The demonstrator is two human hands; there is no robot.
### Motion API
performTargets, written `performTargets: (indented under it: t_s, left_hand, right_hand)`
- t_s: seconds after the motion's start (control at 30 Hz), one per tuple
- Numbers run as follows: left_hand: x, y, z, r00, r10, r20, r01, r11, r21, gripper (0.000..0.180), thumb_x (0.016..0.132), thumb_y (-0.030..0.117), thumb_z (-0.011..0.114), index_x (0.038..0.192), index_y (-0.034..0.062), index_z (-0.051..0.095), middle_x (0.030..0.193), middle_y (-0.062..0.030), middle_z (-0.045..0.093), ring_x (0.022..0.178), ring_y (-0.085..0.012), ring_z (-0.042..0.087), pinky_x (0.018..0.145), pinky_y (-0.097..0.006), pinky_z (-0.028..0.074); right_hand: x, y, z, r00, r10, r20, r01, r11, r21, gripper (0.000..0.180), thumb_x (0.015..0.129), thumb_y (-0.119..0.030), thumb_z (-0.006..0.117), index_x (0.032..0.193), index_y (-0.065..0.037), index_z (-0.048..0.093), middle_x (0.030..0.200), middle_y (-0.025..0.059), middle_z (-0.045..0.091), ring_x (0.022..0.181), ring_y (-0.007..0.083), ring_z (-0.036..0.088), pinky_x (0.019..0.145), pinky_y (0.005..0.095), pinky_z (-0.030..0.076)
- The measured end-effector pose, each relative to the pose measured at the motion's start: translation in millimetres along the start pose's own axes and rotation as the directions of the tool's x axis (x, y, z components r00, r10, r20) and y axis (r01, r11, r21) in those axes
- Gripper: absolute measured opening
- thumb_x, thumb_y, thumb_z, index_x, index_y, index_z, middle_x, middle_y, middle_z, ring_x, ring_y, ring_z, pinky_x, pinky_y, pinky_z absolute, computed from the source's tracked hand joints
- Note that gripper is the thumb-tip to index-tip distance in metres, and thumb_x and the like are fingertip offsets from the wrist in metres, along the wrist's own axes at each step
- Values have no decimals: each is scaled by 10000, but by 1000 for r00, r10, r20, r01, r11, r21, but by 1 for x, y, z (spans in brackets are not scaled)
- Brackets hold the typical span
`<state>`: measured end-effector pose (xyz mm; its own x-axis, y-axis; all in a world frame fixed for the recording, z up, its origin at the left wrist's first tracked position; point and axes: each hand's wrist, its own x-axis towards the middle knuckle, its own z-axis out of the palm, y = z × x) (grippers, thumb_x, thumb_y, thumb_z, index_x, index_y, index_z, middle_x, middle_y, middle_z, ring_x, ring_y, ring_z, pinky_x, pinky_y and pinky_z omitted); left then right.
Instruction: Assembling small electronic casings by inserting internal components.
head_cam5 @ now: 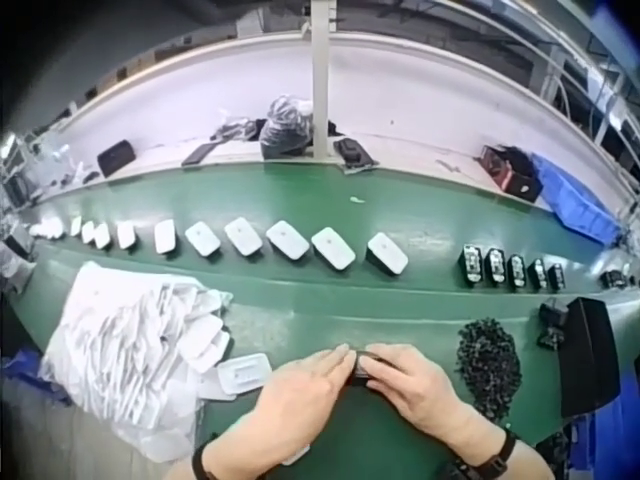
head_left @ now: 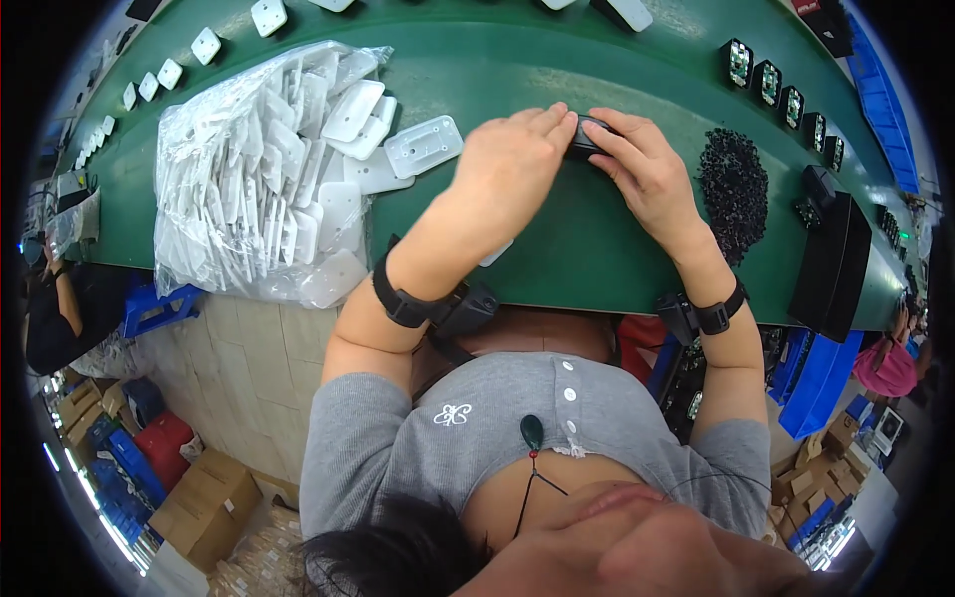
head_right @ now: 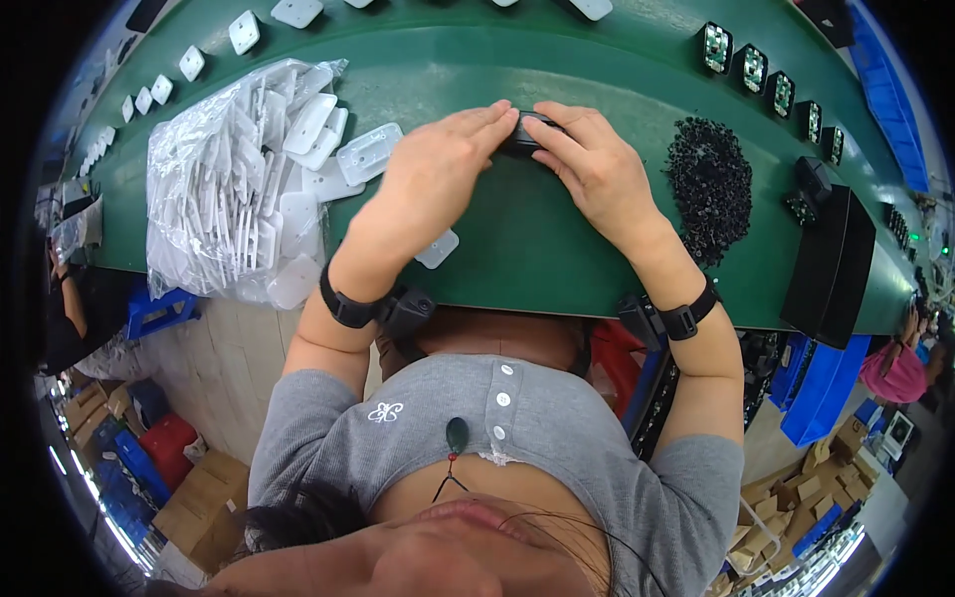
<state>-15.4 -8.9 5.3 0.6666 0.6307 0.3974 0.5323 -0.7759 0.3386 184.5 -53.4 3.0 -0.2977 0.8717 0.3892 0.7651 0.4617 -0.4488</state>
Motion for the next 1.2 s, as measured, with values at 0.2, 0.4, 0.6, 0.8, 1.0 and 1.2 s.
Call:
performTargets:
  t_s: [0.2,0.4,0.6,0.8,1.0,1.2]
  left_hand:
    - [15,5,26,999,3,-49,6,983,183,188,773,129,613,921,22,569,898,-94,552,895,-251,553,729,-351,493]
    - [21,-12,29,950,-310,-38,247,822,-512,279,846,222,663,1006,5,593,947,-165,620,893,-353,592,753,-419,489]
    - [24,-4,30,920,-391,-11,305,734,-607,316,854,266,672,1014,4,599,918,-171,628,859,-359,605,728,-424,493]
    - [19,0,29,958,-163,-237,76,939,-337,261,827,221,688,994,37,609,941,-105,581,851,-291,582,709,-384,501]
    - [5,-3,-14,982,-183,-50,186,980,67,253,767,183,716,955,47,612,967,-101,577,940,-274,549,780,-386,467]
    - [-39,-29,-59,930,-368,4,339,860,381,302,720,164,738,962,39,608,971,-92,580,970,-273,536,808,-390,440]
  right_hand:
    - [14,11,-19,873,452,184,-486,774,406,420,784,-47,743,1174,-10,593,1053,87,659,996,200,621,884,313,489]
    - [19,2,-10,892,394,220,-388,420,820,595,915,-233,646,1412,-42,380,1329,109,481,1213,178,467,1051,312,334]
    - [40,31,-14,873,486,-39,-292,585,756,431,884,-107,675,1254,-28,469,1132,88,608,1019,156,582,898,296,458]
    - [89,133,-51,854,517,-62,-476,823,310,339,882,-222,686,1147,-16,642,1033,88,673,953,161,615,856,287,475]
    - [107,177,-64,826,519,219,-555,815,166,371,890,-249,674,1167,-6,636,1022,42,663,910,126,582,839,260,445]
    - [113,178,-64,829,497,256,-537,835,117,383,899,-274,663,1174,-9,635,1039,49,662,956,136,580,867,267,436]
